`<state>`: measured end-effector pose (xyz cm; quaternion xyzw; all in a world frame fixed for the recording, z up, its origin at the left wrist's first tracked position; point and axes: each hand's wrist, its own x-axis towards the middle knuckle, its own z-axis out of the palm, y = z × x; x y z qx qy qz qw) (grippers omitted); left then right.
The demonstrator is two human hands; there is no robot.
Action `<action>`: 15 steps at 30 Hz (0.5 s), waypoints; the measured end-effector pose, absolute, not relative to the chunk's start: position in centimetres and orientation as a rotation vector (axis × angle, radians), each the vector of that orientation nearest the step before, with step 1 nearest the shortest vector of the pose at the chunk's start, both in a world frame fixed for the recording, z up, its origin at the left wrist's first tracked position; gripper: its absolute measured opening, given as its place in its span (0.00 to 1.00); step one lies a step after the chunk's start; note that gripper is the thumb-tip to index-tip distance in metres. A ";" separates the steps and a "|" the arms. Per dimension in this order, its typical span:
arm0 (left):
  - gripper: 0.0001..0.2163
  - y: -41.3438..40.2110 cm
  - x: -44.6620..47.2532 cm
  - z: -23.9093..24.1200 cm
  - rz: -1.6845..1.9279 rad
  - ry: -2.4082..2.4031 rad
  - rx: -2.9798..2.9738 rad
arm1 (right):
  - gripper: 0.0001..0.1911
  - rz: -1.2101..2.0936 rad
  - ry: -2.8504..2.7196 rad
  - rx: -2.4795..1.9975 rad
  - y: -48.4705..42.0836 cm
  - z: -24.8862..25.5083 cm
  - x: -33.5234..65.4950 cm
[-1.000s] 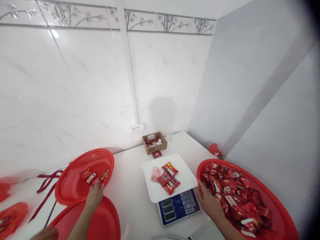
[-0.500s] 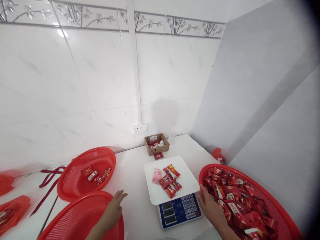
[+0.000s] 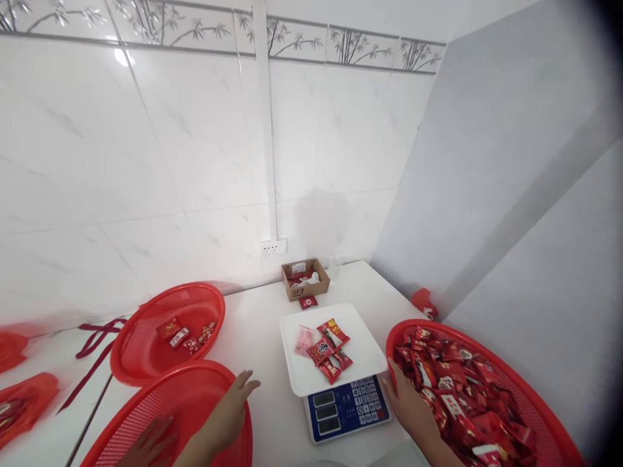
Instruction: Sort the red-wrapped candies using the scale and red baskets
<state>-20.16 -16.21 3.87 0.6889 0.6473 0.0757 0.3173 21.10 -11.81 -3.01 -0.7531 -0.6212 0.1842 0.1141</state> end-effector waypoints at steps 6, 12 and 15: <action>0.34 -15.7 -19.9 3.0 0.120 1.826 1.900 | 0.29 0.488 -1.833 -2.241 -12.0 -2.5 20.8; 0.35 -15.6 -21.0 2.1 -0.002 2.073 1.972 | 0.28 0.491 -1.828 -2.231 -12.0 -2.1 20.7; 0.29 -15.7 -21.7 1.9 -0.020 2.080 1.995 | 0.29 0.503 -1.812 -2.259 -12.0 -1.9 20.6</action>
